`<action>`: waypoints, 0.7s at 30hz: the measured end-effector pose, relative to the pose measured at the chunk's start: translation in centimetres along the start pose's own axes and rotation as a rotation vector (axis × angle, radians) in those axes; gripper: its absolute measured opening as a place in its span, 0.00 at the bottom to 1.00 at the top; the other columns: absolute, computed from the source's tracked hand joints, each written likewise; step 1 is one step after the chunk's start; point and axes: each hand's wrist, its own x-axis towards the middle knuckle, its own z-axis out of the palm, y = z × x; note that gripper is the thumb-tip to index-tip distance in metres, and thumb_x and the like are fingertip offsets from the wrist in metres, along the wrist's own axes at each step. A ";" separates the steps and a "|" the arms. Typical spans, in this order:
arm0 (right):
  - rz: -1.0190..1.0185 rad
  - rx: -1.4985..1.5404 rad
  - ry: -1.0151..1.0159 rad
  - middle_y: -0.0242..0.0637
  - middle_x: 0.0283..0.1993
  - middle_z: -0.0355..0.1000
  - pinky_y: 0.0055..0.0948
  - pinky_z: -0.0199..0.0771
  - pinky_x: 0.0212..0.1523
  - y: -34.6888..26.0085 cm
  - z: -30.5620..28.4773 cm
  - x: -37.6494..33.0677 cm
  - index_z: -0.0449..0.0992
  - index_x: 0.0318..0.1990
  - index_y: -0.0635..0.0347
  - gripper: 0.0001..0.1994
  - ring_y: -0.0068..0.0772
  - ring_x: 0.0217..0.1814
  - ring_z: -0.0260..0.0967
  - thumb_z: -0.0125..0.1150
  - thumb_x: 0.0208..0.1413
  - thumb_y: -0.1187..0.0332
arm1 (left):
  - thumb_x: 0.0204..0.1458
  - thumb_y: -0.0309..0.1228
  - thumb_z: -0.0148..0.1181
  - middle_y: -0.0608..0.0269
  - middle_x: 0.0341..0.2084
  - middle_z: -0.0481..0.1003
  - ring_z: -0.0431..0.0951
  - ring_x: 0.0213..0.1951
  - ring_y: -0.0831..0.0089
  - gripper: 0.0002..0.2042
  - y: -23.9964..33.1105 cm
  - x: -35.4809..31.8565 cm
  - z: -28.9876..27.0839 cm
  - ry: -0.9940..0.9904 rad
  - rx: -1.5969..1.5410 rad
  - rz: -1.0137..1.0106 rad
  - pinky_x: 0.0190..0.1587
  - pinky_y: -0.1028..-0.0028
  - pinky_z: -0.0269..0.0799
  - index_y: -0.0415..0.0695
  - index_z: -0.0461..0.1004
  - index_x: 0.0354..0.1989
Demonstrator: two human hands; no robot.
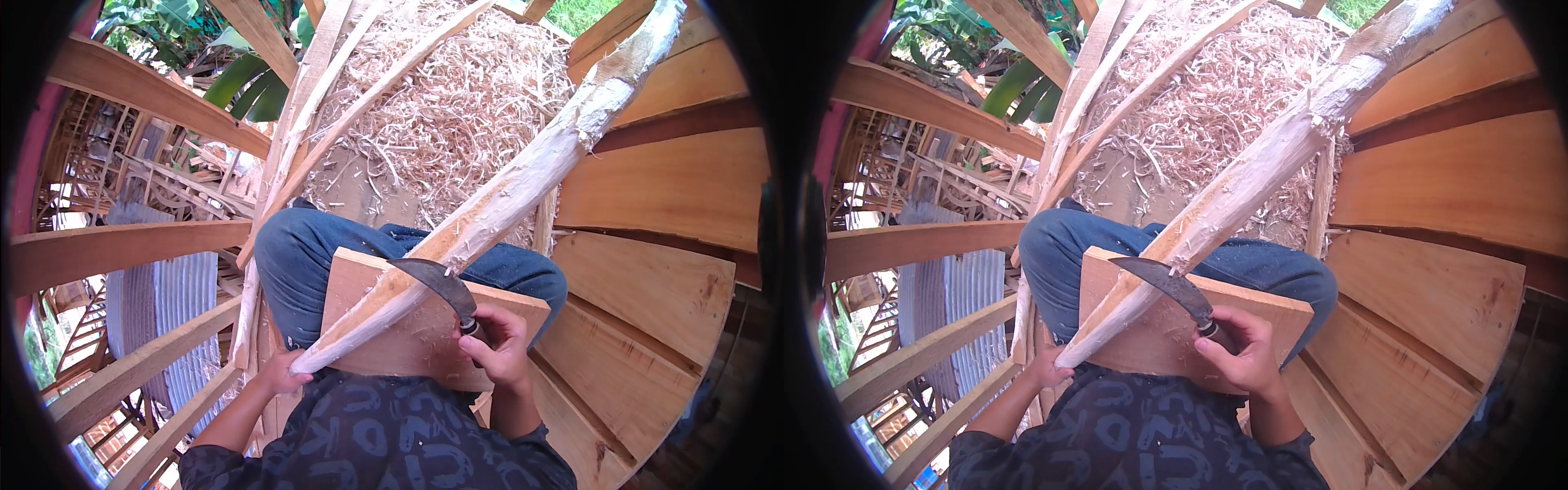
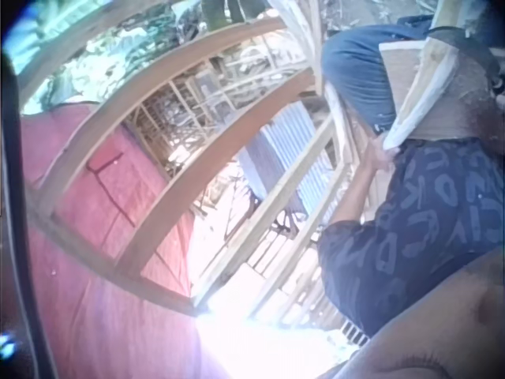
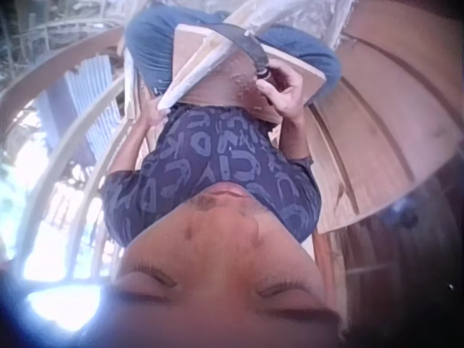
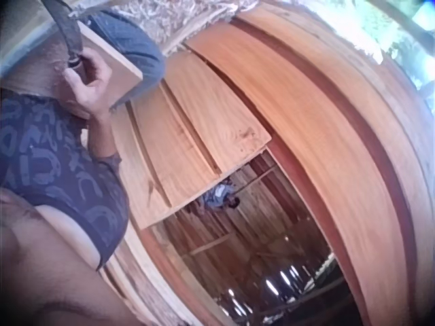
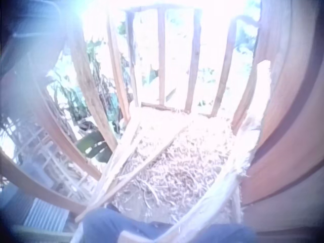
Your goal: The person sits cross-legged and uses a curved knife to shave and shape a long wooden stick held against a small wooden board on their lap. Wood shavings accumulate on the board and surrounding floor as the person repeatedly scrapes the stick's surface.
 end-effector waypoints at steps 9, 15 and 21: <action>0.057 -0.300 -0.350 0.30 0.23 0.69 0.16 0.61 0.21 1.3 -0.3 -0.5 0.72 0.46 0.64 0.11 0.13 0.20 0.63 0.53 0.56 0.72 | 0.45 0.47 0.62 0.56 0.20 0.75 0.79 0.24 0.63 0.23 -0.9 0.4 -0.5 -0.076 -0.033 -0.024 0.28 0.71 0.72 0.38 0.73 0.39; 0.161 -0.253 -0.327 0.25 0.16 0.64 0.17 0.56 0.17 0.5 0.5 -0.4 0.72 0.43 0.65 0.09 0.12 0.16 0.60 0.55 0.55 0.74 | 0.48 0.54 0.57 0.57 0.21 0.75 0.78 0.25 0.67 0.27 -0.5 0.3 -0.6 -0.086 -0.059 -0.039 0.29 0.71 0.72 0.38 0.72 0.40; 0.144 -0.060 -0.084 0.26 0.19 0.66 0.16 0.58 0.17 0.8 -0.3 -0.4 0.73 0.42 0.65 0.09 0.13 0.17 0.62 0.56 0.54 0.74 | 0.49 0.56 0.53 0.57 0.20 0.74 0.78 0.23 0.69 0.28 -2.6 -0.8 -0.3 -0.148 -0.115 -0.179 0.28 0.72 0.71 0.38 0.72 0.39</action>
